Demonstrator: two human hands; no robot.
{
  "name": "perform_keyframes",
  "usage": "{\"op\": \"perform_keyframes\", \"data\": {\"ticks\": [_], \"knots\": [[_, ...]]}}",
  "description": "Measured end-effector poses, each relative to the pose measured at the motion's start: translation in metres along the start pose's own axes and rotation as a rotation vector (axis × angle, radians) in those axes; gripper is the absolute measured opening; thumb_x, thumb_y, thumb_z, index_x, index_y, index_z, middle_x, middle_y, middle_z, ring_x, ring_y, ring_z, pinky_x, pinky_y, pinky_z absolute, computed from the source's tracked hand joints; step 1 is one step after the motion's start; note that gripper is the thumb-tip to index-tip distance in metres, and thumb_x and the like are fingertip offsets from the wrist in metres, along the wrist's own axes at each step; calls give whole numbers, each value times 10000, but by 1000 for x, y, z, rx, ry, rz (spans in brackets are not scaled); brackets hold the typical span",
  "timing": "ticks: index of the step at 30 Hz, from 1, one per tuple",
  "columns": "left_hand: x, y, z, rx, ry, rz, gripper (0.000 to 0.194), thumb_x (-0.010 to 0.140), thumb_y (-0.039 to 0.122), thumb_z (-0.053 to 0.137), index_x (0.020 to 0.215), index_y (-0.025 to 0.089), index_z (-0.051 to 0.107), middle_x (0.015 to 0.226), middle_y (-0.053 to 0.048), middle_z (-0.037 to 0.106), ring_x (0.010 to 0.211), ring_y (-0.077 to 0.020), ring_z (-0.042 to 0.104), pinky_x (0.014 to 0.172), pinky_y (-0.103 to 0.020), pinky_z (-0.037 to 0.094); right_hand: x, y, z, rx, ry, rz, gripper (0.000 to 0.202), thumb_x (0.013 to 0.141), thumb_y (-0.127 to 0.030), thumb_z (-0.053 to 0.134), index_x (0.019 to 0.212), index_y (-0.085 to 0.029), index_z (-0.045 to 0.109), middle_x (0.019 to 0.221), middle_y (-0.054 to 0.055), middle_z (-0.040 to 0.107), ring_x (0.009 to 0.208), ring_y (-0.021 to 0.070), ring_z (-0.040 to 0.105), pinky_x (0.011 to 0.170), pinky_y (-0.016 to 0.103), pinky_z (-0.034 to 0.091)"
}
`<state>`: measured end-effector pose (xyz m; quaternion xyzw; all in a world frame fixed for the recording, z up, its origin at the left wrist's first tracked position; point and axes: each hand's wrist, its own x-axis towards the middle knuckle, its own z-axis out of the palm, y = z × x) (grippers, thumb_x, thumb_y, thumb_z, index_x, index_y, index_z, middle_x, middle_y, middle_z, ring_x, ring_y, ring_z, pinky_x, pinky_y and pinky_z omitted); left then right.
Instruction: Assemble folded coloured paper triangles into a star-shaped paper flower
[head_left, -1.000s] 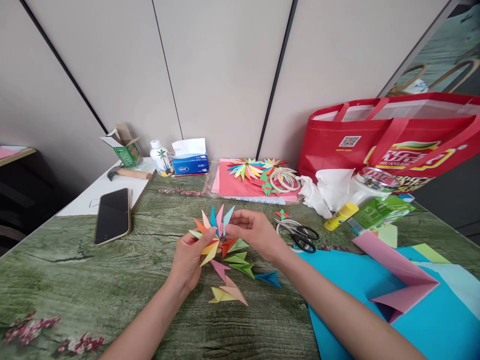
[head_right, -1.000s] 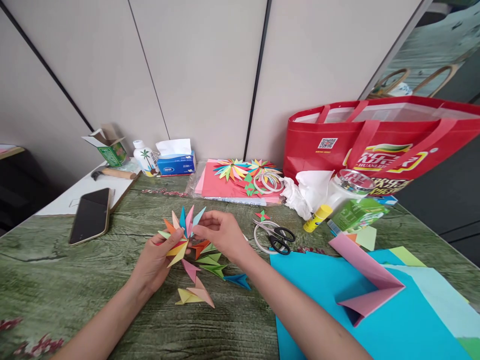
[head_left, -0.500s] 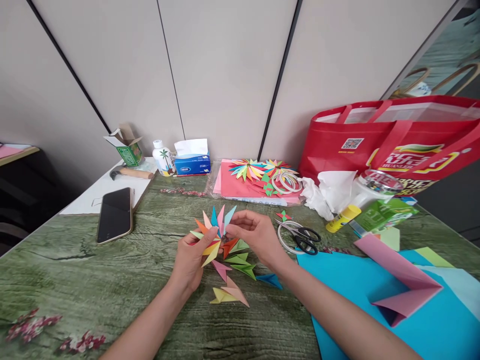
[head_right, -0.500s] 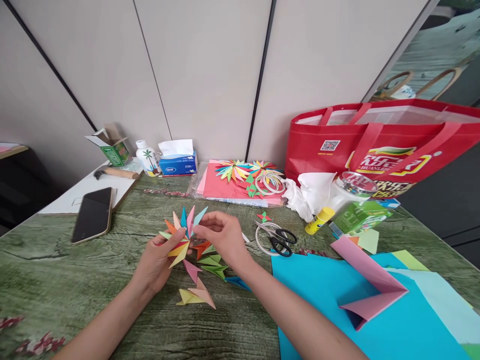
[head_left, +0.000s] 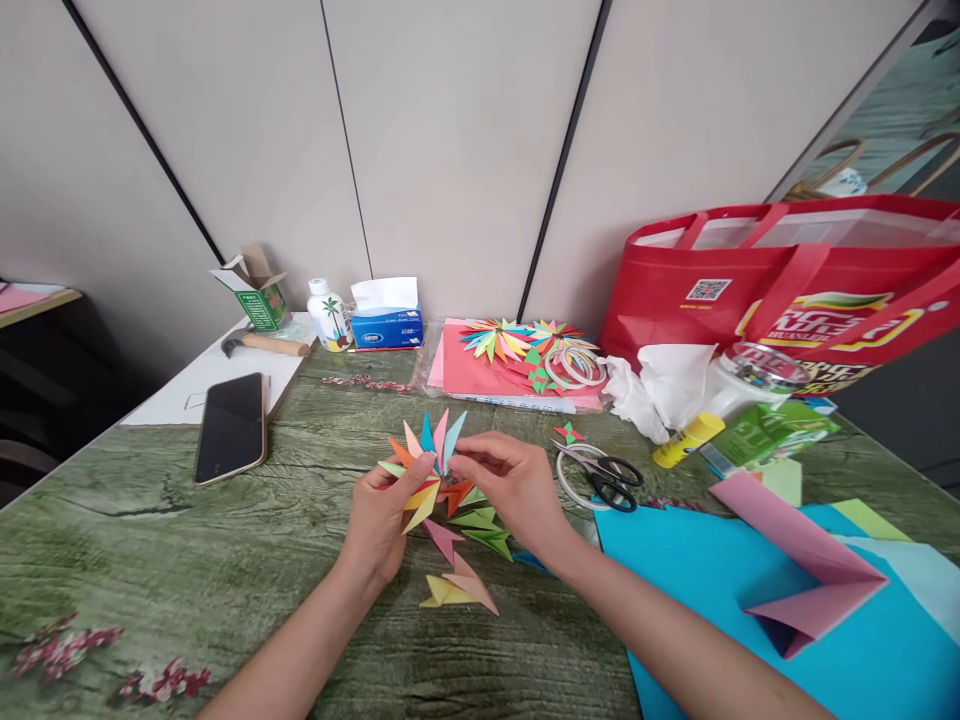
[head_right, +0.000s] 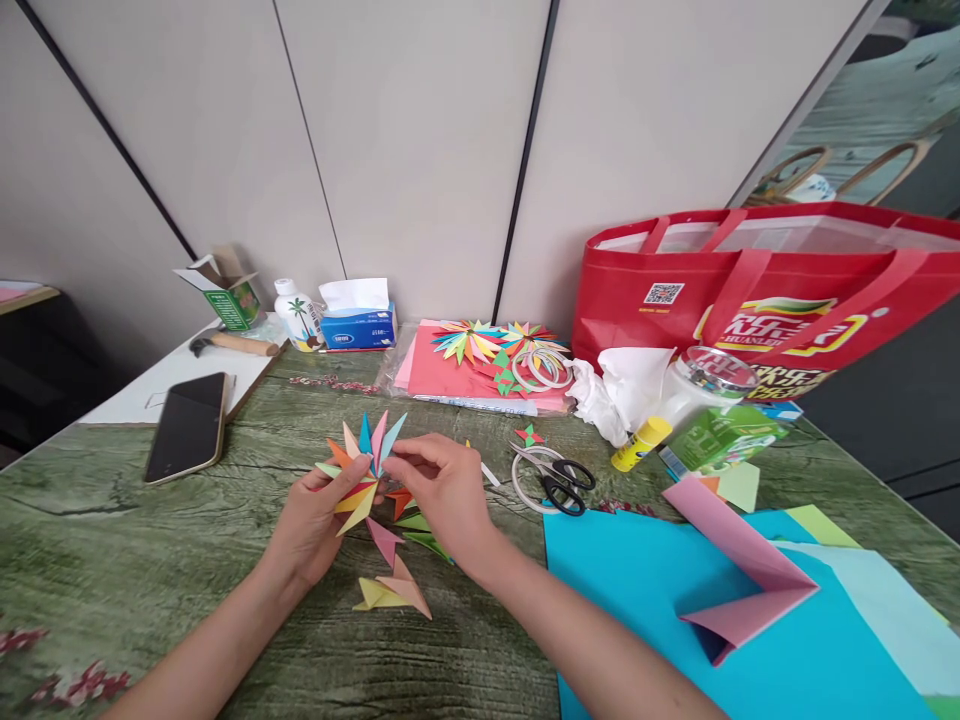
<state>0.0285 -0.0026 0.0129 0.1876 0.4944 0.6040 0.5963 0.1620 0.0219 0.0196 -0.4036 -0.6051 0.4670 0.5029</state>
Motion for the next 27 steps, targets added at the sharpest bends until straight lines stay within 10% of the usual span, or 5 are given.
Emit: {"op": "perform_keyframes", "data": {"ticks": [27], "knots": [[-2, 0, -2, 69, 11, -38, 221, 496, 261, 792, 583, 109, 657, 518, -35, 656, 457, -105, 577, 486, -200, 459, 3, 1, -2, 121, -85, 158, 150, 637, -273, 684, 673, -159, 594, 630, 9, 615, 587, 143, 607, 572, 253, 496]]}}
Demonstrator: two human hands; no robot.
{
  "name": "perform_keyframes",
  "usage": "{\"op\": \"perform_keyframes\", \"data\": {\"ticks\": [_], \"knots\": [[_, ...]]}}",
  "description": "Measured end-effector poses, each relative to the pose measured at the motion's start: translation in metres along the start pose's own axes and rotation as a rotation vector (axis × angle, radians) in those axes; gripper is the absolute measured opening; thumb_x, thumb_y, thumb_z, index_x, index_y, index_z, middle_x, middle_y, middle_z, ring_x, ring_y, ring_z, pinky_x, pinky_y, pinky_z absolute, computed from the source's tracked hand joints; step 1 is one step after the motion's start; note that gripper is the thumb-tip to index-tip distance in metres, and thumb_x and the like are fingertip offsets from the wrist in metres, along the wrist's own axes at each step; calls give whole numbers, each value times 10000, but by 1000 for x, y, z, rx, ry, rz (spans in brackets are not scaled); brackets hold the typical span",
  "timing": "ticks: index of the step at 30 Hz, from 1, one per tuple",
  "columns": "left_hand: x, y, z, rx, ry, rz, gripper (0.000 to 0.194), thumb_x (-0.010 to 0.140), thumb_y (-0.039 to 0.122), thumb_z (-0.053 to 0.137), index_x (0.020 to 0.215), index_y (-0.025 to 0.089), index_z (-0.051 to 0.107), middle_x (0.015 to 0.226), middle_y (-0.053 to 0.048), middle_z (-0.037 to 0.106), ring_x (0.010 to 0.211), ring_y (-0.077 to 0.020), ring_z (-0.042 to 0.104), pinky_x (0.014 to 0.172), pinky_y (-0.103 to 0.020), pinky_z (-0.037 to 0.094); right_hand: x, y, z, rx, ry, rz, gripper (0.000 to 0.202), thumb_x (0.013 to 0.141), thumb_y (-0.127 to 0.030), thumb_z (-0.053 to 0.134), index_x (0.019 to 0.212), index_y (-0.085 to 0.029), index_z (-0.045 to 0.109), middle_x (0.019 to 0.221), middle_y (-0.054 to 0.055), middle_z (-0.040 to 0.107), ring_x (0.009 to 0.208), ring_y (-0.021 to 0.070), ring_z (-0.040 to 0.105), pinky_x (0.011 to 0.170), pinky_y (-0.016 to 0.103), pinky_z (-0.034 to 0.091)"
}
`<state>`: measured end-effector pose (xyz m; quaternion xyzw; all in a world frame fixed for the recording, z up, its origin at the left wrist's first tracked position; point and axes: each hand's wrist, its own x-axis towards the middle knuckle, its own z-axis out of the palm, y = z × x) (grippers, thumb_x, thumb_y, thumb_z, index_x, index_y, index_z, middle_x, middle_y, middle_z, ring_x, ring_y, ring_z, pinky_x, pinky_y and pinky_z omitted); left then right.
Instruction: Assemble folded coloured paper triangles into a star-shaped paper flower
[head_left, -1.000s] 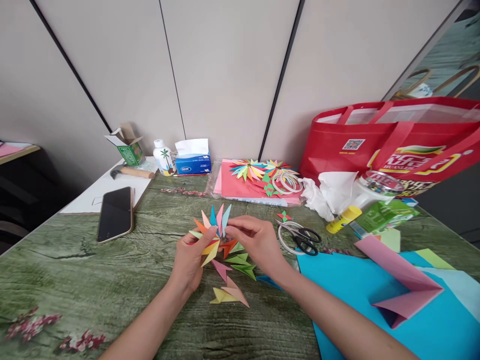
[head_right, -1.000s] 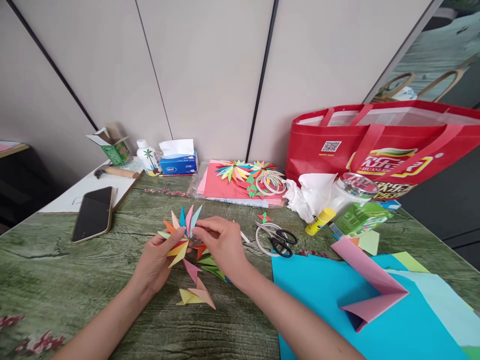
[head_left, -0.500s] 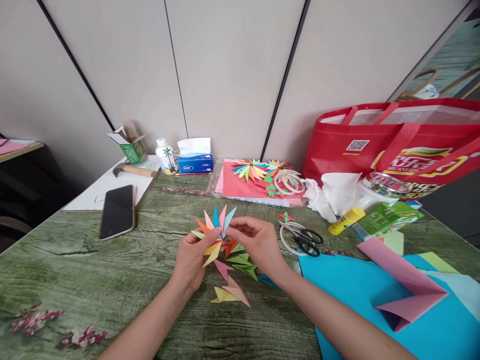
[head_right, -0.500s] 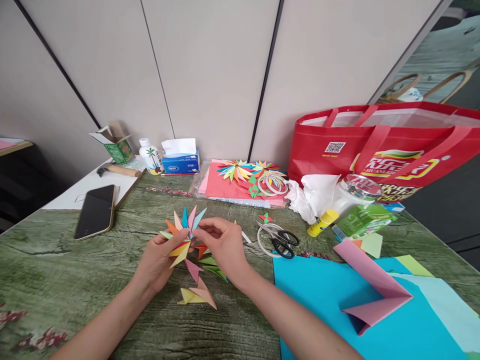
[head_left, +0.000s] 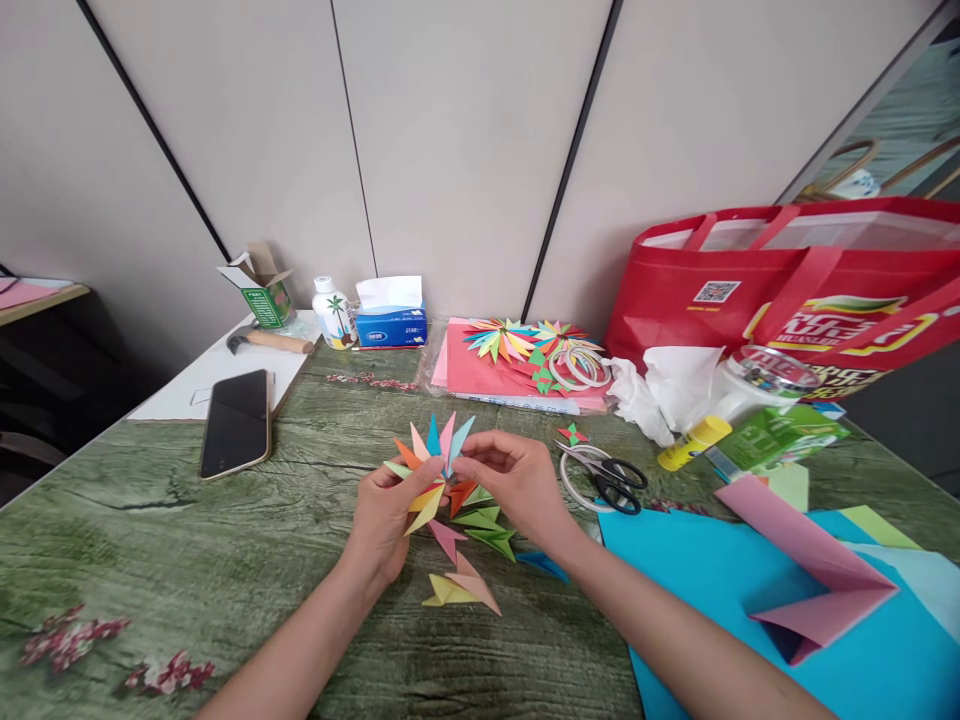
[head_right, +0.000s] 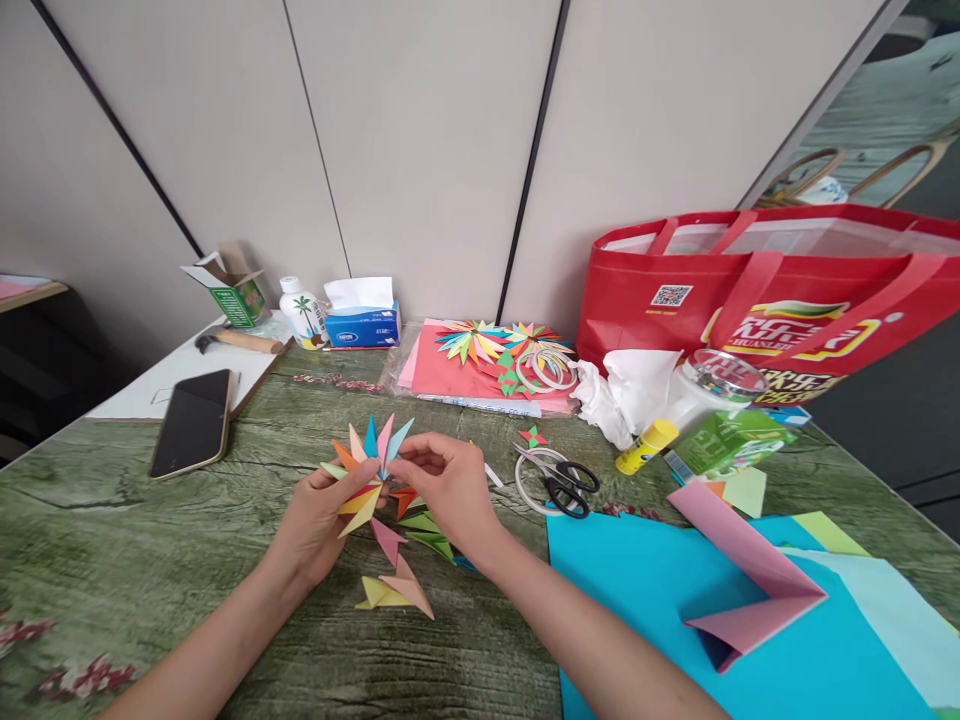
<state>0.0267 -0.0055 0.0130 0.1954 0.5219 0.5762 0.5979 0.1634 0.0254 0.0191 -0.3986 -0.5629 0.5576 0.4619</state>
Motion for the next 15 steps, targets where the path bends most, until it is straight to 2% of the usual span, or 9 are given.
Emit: {"op": "perform_keyframes", "data": {"ticks": [10, 12, 15], "knots": [[-3, -1, 5, -77, 15, 42, 216, 461, 223, 804, 591, 121, 666, 565, -22, 677, 474, -101, 584, 519, -201, 474, 0, 6, 7, 49, 56, -1, 303, 603, -259, 705, 830, -173, 524, 715, -1, 595, 639, 115, 580, 639, 251, 504], [-4, 0, 6, -75, 9, 40, 218, 455, 225, 806, 580, 118, 664, 567, -28, 678, 481, -104, 587, 521, -202, 474, 0, 2, 6, 64, 41, 13, 362, 602, -261, 702, 901, -186, 511, 723, -13, 582, 628, 109, 577, 626, 247, 511], [-5, 1, 6, -57, 0, 33, 222, 450, 234, 807, 571, 116, 663, 554, -29, 672, 472, -105, 581, 508, -201, 467, 0, -5, 2, 66, -43, 43, 301, 619, -277, 689, 854, -193, 521, 738, -17, 569, 625, 111, 584, 598, 242, 519]]}}
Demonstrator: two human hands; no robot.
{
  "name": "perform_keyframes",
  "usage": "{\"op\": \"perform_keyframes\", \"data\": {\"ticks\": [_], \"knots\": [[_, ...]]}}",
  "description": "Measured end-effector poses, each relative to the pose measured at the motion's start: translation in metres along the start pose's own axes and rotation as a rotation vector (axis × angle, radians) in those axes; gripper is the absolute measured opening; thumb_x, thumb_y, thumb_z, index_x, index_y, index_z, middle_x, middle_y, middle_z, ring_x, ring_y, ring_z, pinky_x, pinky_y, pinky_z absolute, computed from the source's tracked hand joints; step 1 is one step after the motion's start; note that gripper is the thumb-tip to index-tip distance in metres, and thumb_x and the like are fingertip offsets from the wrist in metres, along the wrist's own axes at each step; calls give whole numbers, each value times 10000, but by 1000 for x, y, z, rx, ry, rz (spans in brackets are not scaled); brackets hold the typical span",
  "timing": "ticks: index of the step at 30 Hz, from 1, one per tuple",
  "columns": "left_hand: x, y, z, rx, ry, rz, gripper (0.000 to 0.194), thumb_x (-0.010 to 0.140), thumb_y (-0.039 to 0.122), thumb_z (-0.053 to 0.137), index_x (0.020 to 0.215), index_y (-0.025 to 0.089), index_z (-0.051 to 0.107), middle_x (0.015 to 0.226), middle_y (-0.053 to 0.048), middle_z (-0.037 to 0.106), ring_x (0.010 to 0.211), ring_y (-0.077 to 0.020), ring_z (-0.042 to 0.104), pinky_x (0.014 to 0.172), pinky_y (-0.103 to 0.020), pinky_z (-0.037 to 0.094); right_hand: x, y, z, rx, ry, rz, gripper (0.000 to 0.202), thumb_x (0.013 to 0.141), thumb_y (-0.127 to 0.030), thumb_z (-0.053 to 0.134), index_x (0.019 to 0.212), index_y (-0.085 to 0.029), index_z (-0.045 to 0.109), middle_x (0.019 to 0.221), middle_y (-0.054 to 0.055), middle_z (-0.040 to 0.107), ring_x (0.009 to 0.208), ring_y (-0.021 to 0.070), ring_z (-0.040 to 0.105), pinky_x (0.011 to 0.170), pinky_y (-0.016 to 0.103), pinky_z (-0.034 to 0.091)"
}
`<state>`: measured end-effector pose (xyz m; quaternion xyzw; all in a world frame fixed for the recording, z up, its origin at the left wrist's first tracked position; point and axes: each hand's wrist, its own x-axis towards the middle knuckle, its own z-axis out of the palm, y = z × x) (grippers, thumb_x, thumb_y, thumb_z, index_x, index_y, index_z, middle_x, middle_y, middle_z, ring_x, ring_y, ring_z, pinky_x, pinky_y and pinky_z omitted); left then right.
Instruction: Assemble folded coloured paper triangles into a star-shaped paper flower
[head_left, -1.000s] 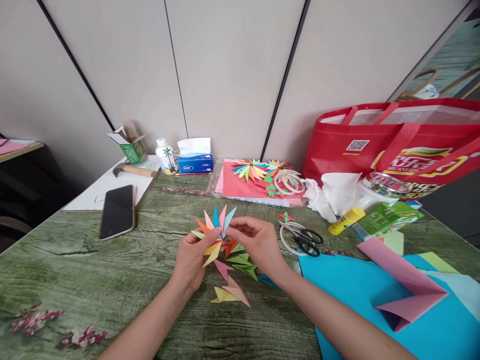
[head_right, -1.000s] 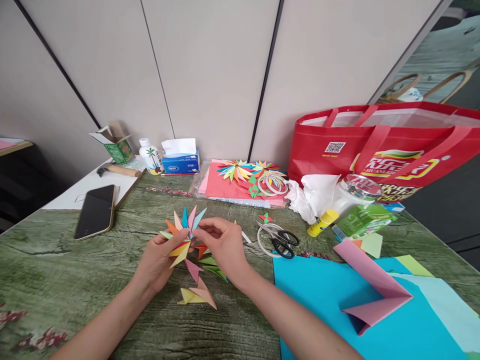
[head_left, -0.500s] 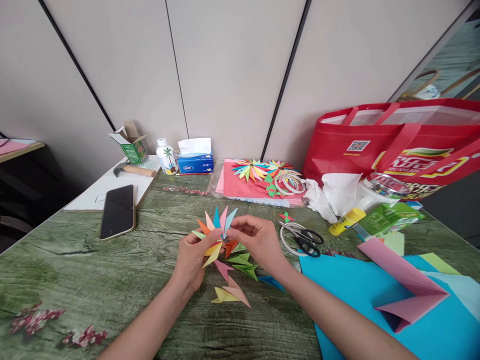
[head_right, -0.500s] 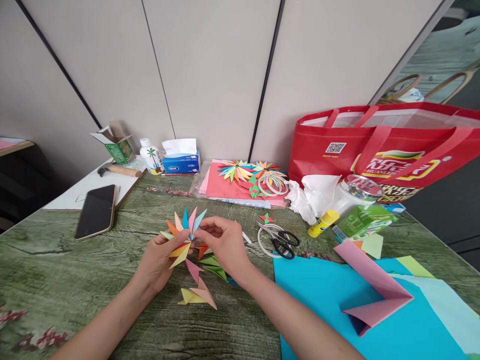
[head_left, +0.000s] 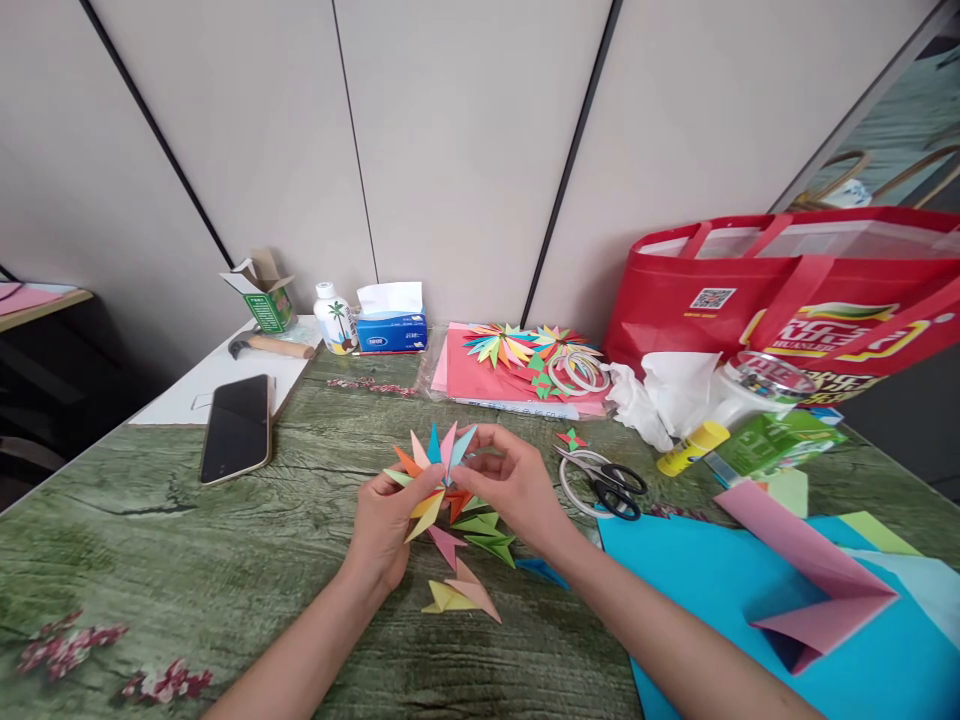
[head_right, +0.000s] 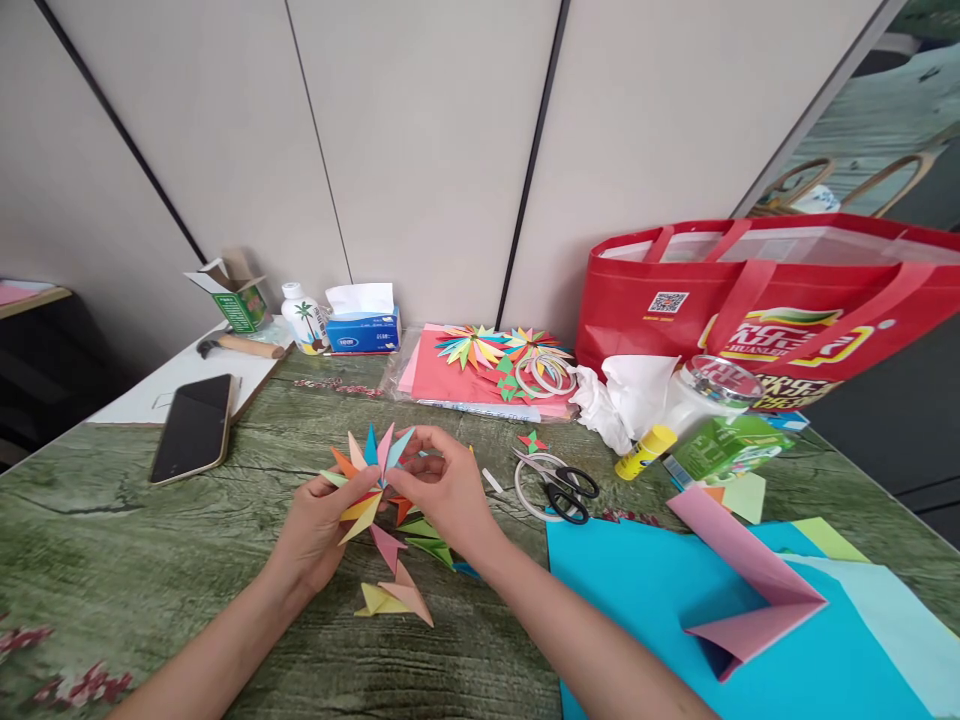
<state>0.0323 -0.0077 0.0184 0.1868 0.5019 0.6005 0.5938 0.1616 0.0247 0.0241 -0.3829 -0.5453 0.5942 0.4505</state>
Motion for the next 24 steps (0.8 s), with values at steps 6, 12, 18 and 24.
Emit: {"op": "perform_keyframes", "data": {"ticks": [6, 12, 18, 24], "knots": [[2, -2, -4, 17, -8, -15, 219, 466, 244, 799, 591, 117, 671, 548, -30, 668, 495, -127, 603, 541, -226, 480, 1, -1, -4, -9, -75, 27, 222, 660, -322, 669, 752, -177, 529, 690, -13, 587, 647, 144, 618, 628, 282, 531], [2, -3, -3, -8, 42, -6, 216, 435, 222, 809, 566, 123, 669, 534, -29, 666, 466, -115, 585, 501, -209, 456, 1, 2, -2, 8, -29, 53, 224, 650, -321, 680, 680, -171, 516, 629, -26, 573, 605, 138, 625, 606, 264, 522], [2, 1, -3, 14, 25, -16, 221, 420, 227, 812, 550, 121, 669, 515, -35, 659, 457, -121, 579, 479, -213, 446, 2, 2, -4, 59, -56, 53, 232, 654, -346, 677, 744, -183, 537, 730, -20, 594, 627, 134, 632, 637, 283, 545], [3, -2, -5, -7, 25, -12, 203, 438, 227, 808, 551, 125, 674, 510, -24, 659, 460, -109, 581, 488, -197, 448, 1, 2, 0, 37, 21, 110, 237, 664, -372, 661, 666, -191, 508, 598, -34, 575, 596, 172, 654, 612, 300, 546]]}}
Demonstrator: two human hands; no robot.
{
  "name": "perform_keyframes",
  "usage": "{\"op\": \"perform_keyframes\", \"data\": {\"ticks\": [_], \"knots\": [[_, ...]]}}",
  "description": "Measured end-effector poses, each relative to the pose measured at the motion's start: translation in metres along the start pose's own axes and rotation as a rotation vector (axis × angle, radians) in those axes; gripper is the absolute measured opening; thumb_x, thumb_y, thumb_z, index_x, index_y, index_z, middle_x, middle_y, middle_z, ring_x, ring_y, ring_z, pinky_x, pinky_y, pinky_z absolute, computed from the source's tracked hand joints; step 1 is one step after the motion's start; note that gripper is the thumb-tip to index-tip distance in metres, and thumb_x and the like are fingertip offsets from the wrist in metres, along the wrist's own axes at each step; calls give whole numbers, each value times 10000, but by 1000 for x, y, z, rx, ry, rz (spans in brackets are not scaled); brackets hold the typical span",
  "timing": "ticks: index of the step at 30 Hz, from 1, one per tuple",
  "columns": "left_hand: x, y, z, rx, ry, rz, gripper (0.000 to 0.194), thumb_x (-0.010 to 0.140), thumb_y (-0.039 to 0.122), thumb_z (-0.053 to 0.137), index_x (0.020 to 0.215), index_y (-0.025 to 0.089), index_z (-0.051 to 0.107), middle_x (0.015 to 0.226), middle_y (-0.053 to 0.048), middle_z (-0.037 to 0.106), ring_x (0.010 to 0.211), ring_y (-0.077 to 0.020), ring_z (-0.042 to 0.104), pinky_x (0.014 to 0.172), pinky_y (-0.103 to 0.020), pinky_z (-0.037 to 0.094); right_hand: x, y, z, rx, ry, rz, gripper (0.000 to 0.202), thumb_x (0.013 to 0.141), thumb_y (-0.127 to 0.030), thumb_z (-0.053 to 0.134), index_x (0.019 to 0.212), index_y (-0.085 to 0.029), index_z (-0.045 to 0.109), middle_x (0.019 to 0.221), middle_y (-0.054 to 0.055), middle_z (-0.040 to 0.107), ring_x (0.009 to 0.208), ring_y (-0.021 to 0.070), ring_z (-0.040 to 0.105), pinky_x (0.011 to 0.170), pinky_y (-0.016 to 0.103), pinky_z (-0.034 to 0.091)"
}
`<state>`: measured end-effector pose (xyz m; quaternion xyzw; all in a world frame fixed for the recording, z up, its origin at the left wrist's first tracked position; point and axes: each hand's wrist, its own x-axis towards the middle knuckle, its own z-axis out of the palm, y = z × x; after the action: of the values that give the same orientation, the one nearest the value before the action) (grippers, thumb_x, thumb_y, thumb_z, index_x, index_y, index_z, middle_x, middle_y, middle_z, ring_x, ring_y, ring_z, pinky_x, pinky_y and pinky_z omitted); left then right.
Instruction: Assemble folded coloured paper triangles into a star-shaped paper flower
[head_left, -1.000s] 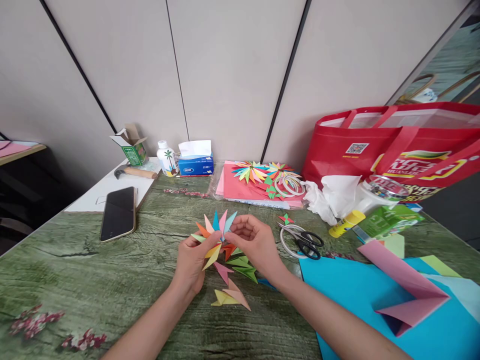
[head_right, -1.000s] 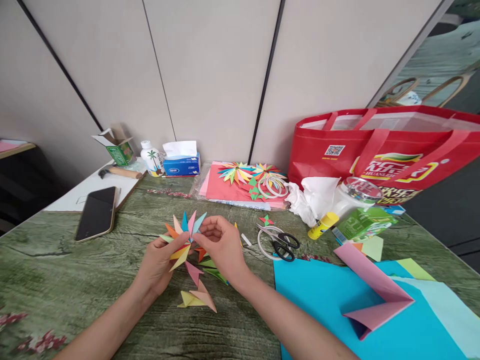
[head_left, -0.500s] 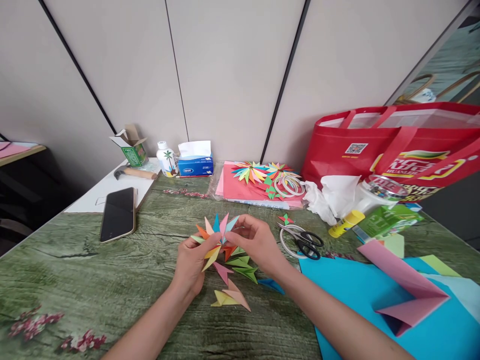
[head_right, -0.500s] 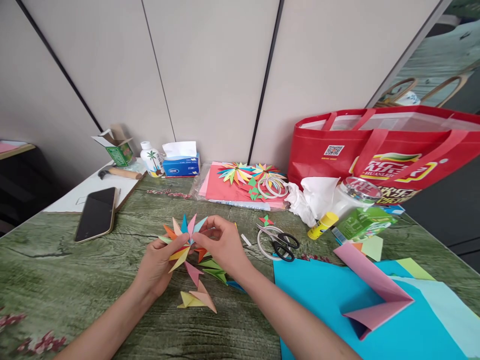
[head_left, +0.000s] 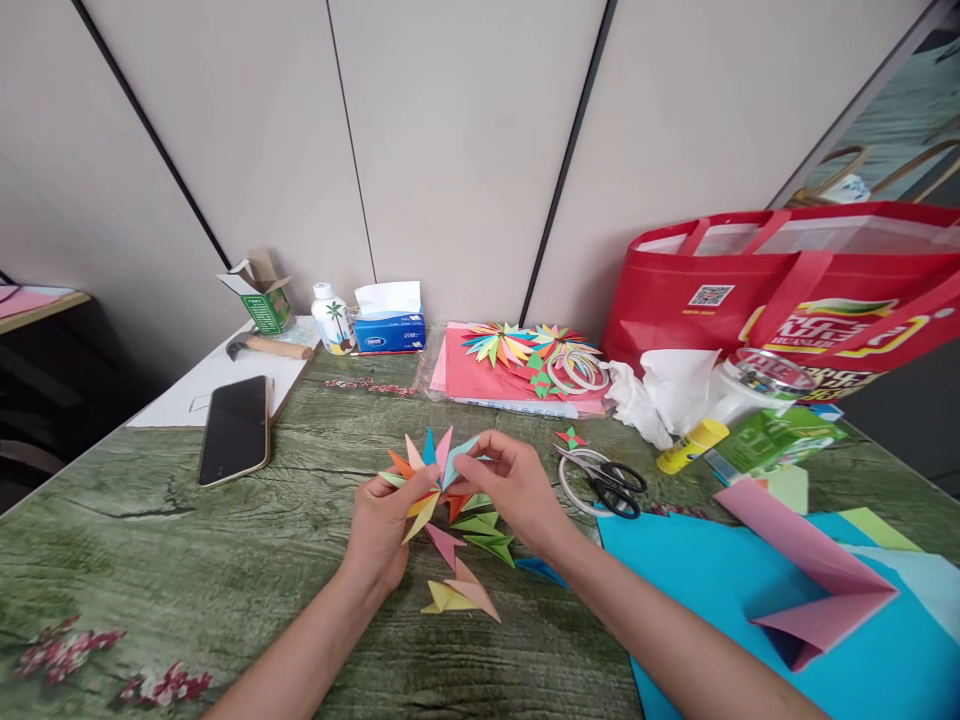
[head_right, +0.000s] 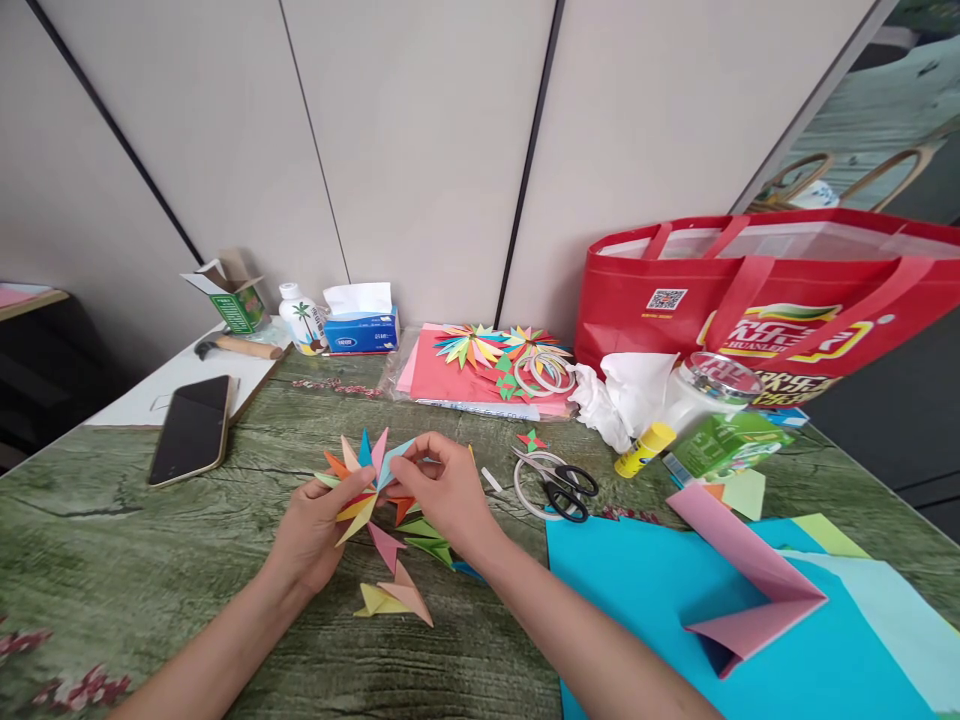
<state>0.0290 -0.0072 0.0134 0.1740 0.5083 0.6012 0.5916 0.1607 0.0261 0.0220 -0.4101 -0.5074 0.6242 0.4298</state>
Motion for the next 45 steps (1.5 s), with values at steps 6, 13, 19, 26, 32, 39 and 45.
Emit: {"op": "perform_keyframes", "data": {"ticks": [6, 13, 19, 26, 32, 39, 45], "knots": [[1, 0, 0, -9, -8, -2, 198, 444, 217, 808, 525, 124, 653, 496, -26, 654, 463, -109, 587, 489, -190, 447, -2, -2, 0, -13, -31, -33, 241, 664, -376, 658, 681, -190, 505, 621, -32, 568, 599, 150, 632, 610, 287, 530], [0, 2, 1, -12, -2, -11, 206, 432, 208, 810, 514, 120, 643, 494, -24, 649, 445, -110, 578, 467, -194, 437, 1, 1, -3, -80, -56, -105, 310, 548, -287, 742, 711, -172, 505, 681, -23, 571, 618, 103, 555, 600, 239, 475], [1, 0, 0, -18, 9, -7, 212, 432, 223, 812, 515, 115, 649, 481, -17, 633, 449, -90, 555, 460, -176, 418, 2, 4, 0, -129, -46, -104, 236, 595, -274, 700, 679, -153, 515, 653, -16, 559, 608, 106, 548, 592, 244, 476], [0, -6, -2, 100, -30, 288, 126, 545, 216, 762, 570, 141, 665, 606, -7, 654, 554, -108, 571, 561, -216, 459, -5, 1, 3, -123, -57, -209, 181, 669, -256, 657, 766, -158, 539, 724, 10, 597, 679, 124, 580, 634, 247, 500], [-16, 8, -17, 529, -344, 1283, 283, 676, 18, 613, 861, 219, 687, 838, -28, 656, 831, -203, 605, 763, -378, 508, -19, -27, -6, -347, -226, -714, 151, 734, -167, 620, 882, -168, 593, 843, 46, 643, 782, 124, 610, 702, 228, 504], [-26, 17, -27, 786, -494, 1663, 319, 775, 66, 532, 1069, 154, 617, 958, -89, 599, 952, -253, 556, 813, -503, 515, -21, -40, -17, -489, -371, -1066, 115, 775, -77, 556, 869, -129, 596, 848, 95, 653, 812, 110, 613, 734, 210, 502], [-30, 22, -23, 916, -412, 1769, 272, 780, 65, 530, 1015, 171, 619, 861, -65, 641, 907, -220, 582, 799, -469, 542, -18, -40, -20, -595, -404, -1104, 141, 824, -119, 496, 931, -131, 586, 887, 104, 641, 825, 109, 597, 735, 213, 494]]}}
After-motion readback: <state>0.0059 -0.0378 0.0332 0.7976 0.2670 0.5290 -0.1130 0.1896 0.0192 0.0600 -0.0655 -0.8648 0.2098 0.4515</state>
